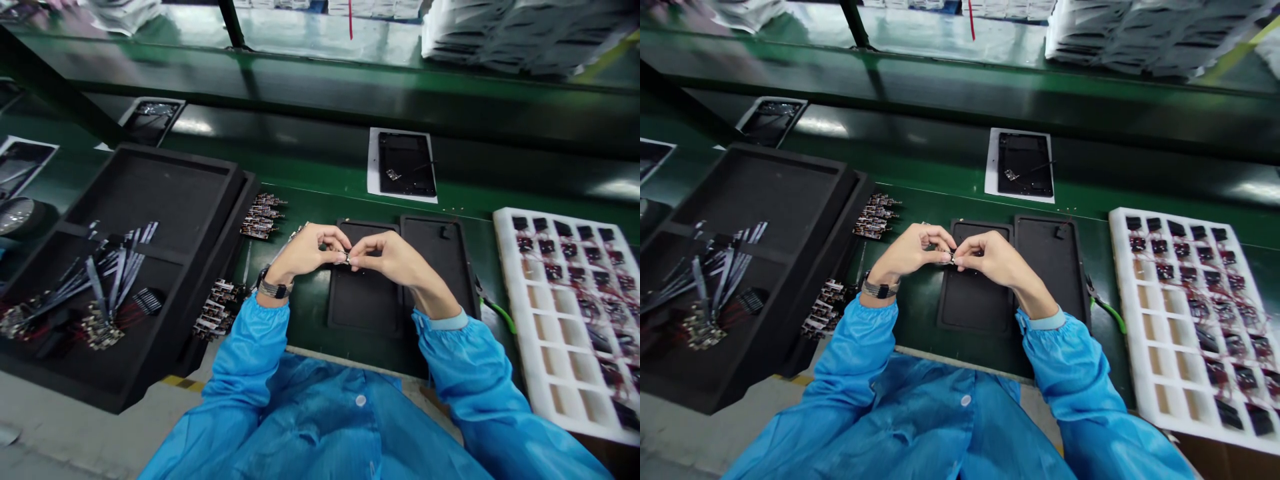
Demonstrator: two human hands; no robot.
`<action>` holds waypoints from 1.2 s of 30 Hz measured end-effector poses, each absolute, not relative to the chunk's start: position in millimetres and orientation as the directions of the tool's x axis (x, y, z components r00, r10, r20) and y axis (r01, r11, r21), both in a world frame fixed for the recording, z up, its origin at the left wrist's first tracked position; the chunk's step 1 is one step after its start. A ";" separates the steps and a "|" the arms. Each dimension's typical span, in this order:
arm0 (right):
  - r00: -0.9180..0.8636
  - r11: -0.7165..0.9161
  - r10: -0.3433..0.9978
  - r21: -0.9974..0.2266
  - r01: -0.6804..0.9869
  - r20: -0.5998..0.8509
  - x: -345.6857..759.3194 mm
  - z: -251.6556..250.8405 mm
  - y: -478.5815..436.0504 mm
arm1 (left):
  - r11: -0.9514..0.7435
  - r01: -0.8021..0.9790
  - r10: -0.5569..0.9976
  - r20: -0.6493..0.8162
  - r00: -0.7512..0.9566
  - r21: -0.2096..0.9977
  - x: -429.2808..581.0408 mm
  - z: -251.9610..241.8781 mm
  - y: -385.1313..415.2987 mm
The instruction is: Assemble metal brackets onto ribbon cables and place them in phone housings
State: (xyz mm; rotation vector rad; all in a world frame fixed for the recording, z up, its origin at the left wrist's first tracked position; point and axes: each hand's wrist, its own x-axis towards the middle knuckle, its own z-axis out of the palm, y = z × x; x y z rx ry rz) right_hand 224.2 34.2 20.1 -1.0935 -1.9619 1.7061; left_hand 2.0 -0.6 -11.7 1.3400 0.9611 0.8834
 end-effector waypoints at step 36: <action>-0.196 0.561 0.810 -0.828 -0.019 0.553 275.2 165.6 -141.5 | -0.175 0.044 0.932 0.180 -0.314 0.984 5.8 8.6 -2.9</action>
